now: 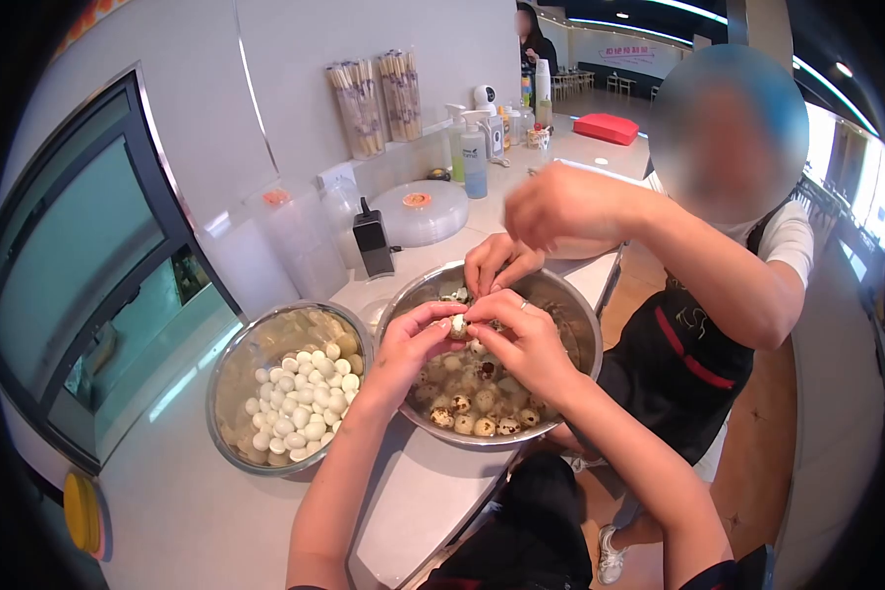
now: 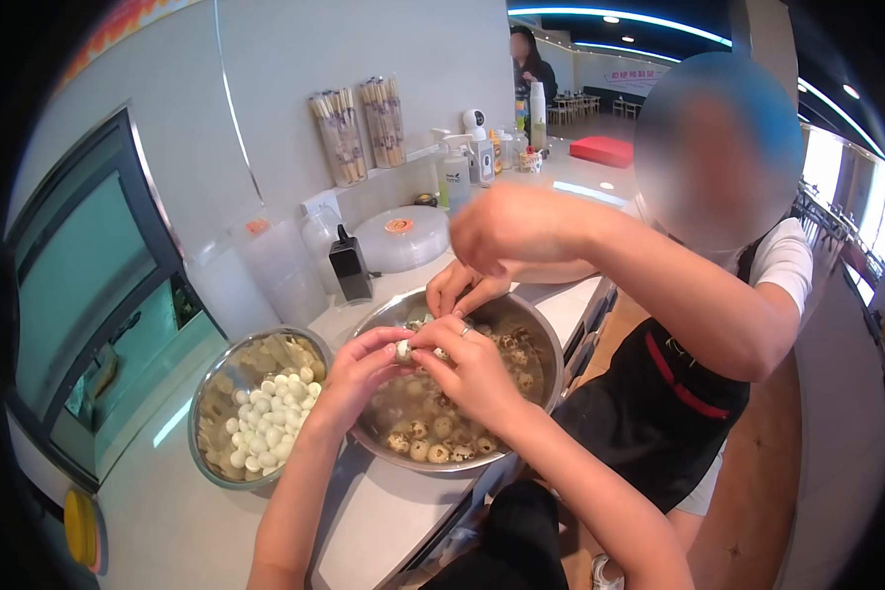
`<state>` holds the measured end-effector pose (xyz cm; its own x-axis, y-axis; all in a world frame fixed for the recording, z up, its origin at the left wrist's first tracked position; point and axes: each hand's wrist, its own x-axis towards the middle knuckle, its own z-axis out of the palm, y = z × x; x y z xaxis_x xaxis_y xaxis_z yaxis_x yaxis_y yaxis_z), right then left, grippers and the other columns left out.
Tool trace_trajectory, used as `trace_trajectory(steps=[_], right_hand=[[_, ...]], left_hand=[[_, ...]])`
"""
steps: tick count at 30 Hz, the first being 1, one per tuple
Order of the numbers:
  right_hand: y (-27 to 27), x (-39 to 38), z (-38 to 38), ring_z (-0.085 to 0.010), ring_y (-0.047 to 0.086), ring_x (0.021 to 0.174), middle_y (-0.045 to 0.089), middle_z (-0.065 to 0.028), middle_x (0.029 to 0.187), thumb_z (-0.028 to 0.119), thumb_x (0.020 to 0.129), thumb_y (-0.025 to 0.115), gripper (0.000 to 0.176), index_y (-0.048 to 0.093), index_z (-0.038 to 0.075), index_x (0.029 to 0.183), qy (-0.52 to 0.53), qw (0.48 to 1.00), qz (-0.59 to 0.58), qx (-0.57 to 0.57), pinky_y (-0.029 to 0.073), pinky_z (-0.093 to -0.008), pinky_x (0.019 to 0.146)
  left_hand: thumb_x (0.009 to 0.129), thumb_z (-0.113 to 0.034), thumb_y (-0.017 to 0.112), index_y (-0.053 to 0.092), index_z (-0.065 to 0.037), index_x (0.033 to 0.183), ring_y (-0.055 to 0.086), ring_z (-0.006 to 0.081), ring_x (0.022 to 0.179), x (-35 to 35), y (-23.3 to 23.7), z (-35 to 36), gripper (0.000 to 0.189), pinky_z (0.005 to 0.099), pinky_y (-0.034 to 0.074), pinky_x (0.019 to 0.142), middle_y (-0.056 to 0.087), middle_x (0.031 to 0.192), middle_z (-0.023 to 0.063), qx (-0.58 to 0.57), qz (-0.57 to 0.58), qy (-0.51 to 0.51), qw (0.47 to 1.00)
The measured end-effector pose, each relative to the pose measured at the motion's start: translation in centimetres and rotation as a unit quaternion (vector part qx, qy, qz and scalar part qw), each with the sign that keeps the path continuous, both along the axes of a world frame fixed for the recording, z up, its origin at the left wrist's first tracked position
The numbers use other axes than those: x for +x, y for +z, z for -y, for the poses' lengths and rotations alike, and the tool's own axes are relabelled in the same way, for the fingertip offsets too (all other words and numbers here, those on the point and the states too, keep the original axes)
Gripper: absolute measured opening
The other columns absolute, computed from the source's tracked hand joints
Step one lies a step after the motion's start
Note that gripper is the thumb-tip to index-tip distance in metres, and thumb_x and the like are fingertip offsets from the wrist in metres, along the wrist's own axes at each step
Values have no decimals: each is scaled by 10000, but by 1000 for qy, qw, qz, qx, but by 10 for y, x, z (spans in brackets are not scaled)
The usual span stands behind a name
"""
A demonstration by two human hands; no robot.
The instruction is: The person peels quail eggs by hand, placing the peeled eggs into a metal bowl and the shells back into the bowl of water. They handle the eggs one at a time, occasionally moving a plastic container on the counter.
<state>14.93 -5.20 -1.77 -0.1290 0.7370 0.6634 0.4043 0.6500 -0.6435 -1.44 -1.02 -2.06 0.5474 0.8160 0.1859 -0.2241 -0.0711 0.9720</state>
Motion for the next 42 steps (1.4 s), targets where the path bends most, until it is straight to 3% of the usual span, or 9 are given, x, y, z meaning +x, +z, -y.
trace_trajectory(steps=[5, 13, 16, 21, 25, 28, 30, 36, 42], right_hand=[[-3, 0, -1, -197, 548, 720, 528, -78, 809, 25, 765, 556, 86, 527, 7, 844, 15, 1000, 19, 15, 461, -264, 573], [-6, -1, -1, -294, 510, 734, 473, -143, 797, 7, 772, 509, 84, 454, 0, 834, 45, 998, 50, 14, 398, -344, 644], [-6, 0, -2, -296, 505, 735, 470, -143, 796, 19, 772, 509, 86, 449, -1, 830, 38, 998, 59, 2, 398, -342, 637], [-13, 1, -7, -301, 510, 726, 479, -142, 789, 25, 774, 507, 87, 448, -3, 832, 23, 997, 73, 5, 397, -347, 625], [-15, 4, -10, -304, 521, 727, 496, -143, 795, 28, 775, 508, 79, 459, -4, 828, -16, 997, 69, -18, 401, -353, 628], [-14, 3, -9, -284, 530, 733, 504, -141, 808, 42, 777, 522, 89, 481, -8, 838, -5, 999, 49, -15, 416, -337, 618], [-10, 1, -6, -263, 536, 731, 508, -131, 814, 52, 778, 532, 103, 493, -9, 852, -9, 999, 39, -13, 426, -319, 602], [-8, -2, -4, -196, 547, 709, 516, -94, 833, 82, 780, 564, 142, 518, -10, 877, -3, 1000, 9, 21, 446, -254, 547], [-5, -4, -2, -172, 551, 688, 530, -92, 802, 99, 771, 583, 155, 522, -7, 867, -27, 999, 4, 32, 438, -244, 522]], left_hand=[[833, -169, 494, 527, 24, 1041, 547, 135, 900, -1, 0, 1, 286, 266, 453, 797, 555, 1001, 83, 0, -5, -7, 1000], [839, -167, 494, 548, 12, 1006, 550, 122, 872, -2, -4, -3, 251, 257, 463, 773, 563, 958, 67, -15, 6, 19, 1000], [840, -161, 493, 549, 1, 999, 547, 107, 856, -2, -4, -4, 234, 255, 466, 772, 564, 924, 50, -43, 70, 38, 996], [856, -191, 466, 548, -37, 1010, 522, 44, 782, -3, -8, -6, 232, 168, 390, 571, 565, 904, 9, 18, -13, 62, 998], [864, -192, 446, 541, -46, 1015, 511, 34, 760, -3, -3, -4, 230, 149, 322, 534, 566, 896, -2, -46, 2, 33, 998], [866, -169, 433, 519, -45, 1028, 527, 59, 801, -2, -3, -2, 221, 160, 358, 559, 560, 921, 13, -71, 28, -3, 997], [854, -175, 453, 490, -42, 1040, 551, 115, 841, 1, -2, 1, 232, 209, 432, 657, 564, 972, 56, -66, 51, -4, 997], [848, -125, 441, 468, -11, 1042, 548, 171, 900, 6, -4, 2, 226, 287, 448, 826, 540, 979, 92, -108, 138, -14, 985], [858, -129, 435, 467, -15, 1045, 542, 135, 917, 8, -5, 5, 221, 254, 449, 824, 540, 991, 81, -93, 141, -33, 985]])
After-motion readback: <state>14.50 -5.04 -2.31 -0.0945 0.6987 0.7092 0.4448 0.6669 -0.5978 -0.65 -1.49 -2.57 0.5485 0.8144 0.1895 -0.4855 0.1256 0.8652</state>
